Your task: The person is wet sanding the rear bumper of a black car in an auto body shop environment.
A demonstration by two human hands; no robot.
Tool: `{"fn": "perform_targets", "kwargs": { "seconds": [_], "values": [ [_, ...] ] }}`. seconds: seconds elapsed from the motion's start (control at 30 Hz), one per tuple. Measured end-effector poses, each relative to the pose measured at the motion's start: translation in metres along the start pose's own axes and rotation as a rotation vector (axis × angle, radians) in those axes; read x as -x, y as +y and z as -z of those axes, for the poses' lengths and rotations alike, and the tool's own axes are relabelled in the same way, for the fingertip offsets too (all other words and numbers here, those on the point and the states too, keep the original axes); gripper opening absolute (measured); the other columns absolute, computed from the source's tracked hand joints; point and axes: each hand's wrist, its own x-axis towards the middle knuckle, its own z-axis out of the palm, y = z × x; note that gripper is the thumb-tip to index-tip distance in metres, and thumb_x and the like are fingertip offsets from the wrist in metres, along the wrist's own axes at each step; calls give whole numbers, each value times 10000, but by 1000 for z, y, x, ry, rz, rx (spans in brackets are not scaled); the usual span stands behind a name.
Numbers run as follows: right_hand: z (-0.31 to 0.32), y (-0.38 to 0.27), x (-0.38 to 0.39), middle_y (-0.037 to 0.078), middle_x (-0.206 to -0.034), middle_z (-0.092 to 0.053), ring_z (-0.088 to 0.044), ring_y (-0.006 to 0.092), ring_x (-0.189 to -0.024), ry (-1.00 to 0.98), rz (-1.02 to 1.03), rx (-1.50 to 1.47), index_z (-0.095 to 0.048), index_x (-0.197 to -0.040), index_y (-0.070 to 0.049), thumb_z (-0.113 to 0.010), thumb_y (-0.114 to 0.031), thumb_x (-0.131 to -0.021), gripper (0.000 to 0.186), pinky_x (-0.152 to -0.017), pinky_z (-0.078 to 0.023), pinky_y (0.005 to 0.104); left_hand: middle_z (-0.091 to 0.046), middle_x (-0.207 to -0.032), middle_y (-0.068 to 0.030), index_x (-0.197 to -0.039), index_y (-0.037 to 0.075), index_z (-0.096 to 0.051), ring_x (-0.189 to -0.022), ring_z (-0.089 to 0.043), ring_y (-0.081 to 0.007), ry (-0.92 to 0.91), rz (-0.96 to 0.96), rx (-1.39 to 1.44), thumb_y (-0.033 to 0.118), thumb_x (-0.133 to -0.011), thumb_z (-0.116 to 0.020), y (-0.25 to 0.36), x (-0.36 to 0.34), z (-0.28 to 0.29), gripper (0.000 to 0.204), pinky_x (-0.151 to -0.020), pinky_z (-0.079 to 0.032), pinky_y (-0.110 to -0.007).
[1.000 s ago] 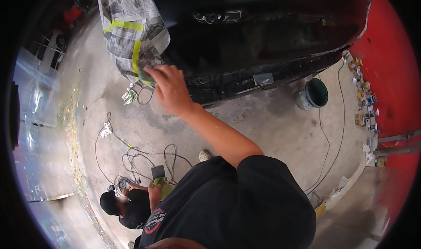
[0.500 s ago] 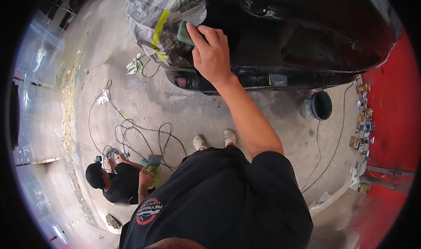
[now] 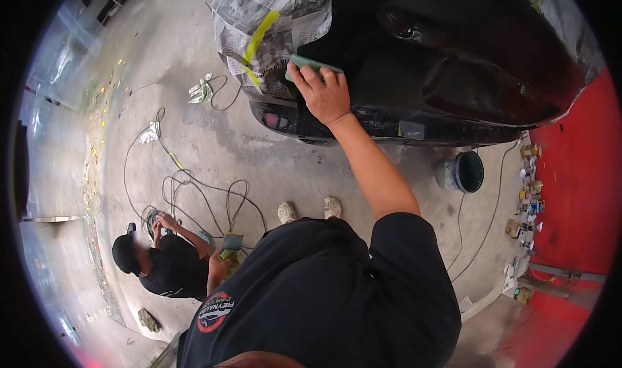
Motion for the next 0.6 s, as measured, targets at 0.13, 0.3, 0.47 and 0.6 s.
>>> {"fn": "perform_targets", "kwargs": {
  "seconds": [0.13,0.3,0.47,0.6],
  "values": [
    [-16,-17,99,-43,-1206,-577,-535,227,-1024,-565,-4,-96,-629,-1329,-230,-523,-176,-930,417,-881,-451,410,-724,-944,-203,-1105,-11,-656,-909,-722,-308,2,-39,-55,152,-728,-727,0,1,-3,416,-825,-545,-414],
    [46,5,128,25,-1151,-592,-555,276,-1049,-426,-275,-311,-674,-1288,-212,-642,9,-790,545,-880,-464,435,-731,-928,-181,-1088,-28,-656,-859,-722,-258,23,11,122,131,-736,-736,-33,6,7,394,-792,-548,-390],
    [111,98,49,72,-1141,-598,-557,293,-1039,181,-484,-15,-695,-1259,-162,-608,33,-789,516,-907,-418,428,-736,-906,-149,-1078,-28,-660,-844,-713,-221,-52,-2,56,116,-749,-726,-17,10,22,365,-767,-552,-372],
    [113,135,15,-3,-1117,-613,-546,273,-1045,313,-558,31,-734,-1188,-258,-636,27,-770,516,-901,-408,424,-733,-898,-142,-1079,-32,-658,-847,-703,-200,-58,-68,-137,91,-763,-701,19,2,39,342,-768,-554,-359]
  ]
}}
